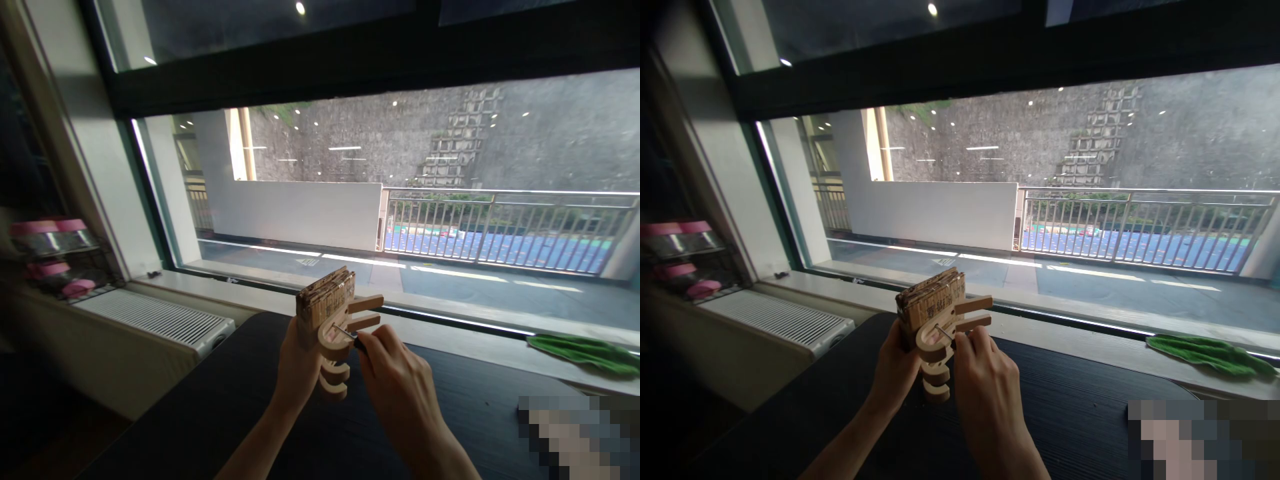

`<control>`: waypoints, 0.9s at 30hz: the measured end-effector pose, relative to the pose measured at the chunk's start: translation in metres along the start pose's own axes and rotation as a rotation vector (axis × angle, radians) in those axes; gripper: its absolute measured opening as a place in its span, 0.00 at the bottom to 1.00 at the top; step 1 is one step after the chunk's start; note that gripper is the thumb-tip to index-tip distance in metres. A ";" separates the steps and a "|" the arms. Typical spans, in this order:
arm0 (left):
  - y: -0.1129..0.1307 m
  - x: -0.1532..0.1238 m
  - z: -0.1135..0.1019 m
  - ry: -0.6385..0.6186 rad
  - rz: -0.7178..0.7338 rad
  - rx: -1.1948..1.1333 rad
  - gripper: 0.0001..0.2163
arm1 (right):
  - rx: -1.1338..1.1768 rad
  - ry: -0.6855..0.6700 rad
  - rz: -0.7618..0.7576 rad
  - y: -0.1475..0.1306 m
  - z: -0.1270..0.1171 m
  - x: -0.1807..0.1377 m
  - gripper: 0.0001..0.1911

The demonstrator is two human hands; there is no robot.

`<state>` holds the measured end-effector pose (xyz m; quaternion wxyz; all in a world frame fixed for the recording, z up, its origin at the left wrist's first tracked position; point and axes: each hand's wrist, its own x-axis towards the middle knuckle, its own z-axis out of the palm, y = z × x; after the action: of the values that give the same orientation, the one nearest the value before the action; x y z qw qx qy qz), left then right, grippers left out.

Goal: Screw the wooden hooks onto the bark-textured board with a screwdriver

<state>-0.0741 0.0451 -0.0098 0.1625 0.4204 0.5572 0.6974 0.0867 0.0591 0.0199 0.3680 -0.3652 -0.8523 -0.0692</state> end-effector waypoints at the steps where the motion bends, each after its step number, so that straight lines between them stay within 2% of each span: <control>1: 0.000 0.000 0.000 0.006 -0.005 -0.007 0.19 | 0.008 -0.011 0.017 0.000 -0.001 0.000 0.10; 7: 0.001 0.000 0.000 0.009 0.018 0.025 0.18 | 0.157 -0.082 0.112 0.002 -0.006 0.001 0.08; 14: 0.004 0.000 0.002 -0.003 -0.004 0.004 0.19 | 0.335 -0.099 0.202 0.006 -0.003 0.002 0.09; 18: 0.000 0.001 0.003 -0.005 -0.031 0.006 0.19 | 0.310 -0.102 0.156 0.001 -0.002 0.001 0.09; 21: -0.004 0.001 0.003 -0.020 -0.042 -0.001 0.18 | 0.256 -0.086 0.143 -0.002 -0.002 0.001 0.16; 25: -0.005 0.000 0.003 -0.019 -0.052 0.015 0.18 | 0.124 -0.063 0.076 -0.002 -0.001 0.001 0.09; 27: -0.004 0.000 0.004 0.010 -0.055 0.022 0.17 | 0.062 -0.041 0.021 -0.001 -0.001 0.001 0.09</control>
<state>-0.0716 0.0489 -0.0137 0.1743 0.4034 0.5769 0.6885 0.0864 0.0584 0.0210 0.3620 -0.3638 -0.8577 -0.0315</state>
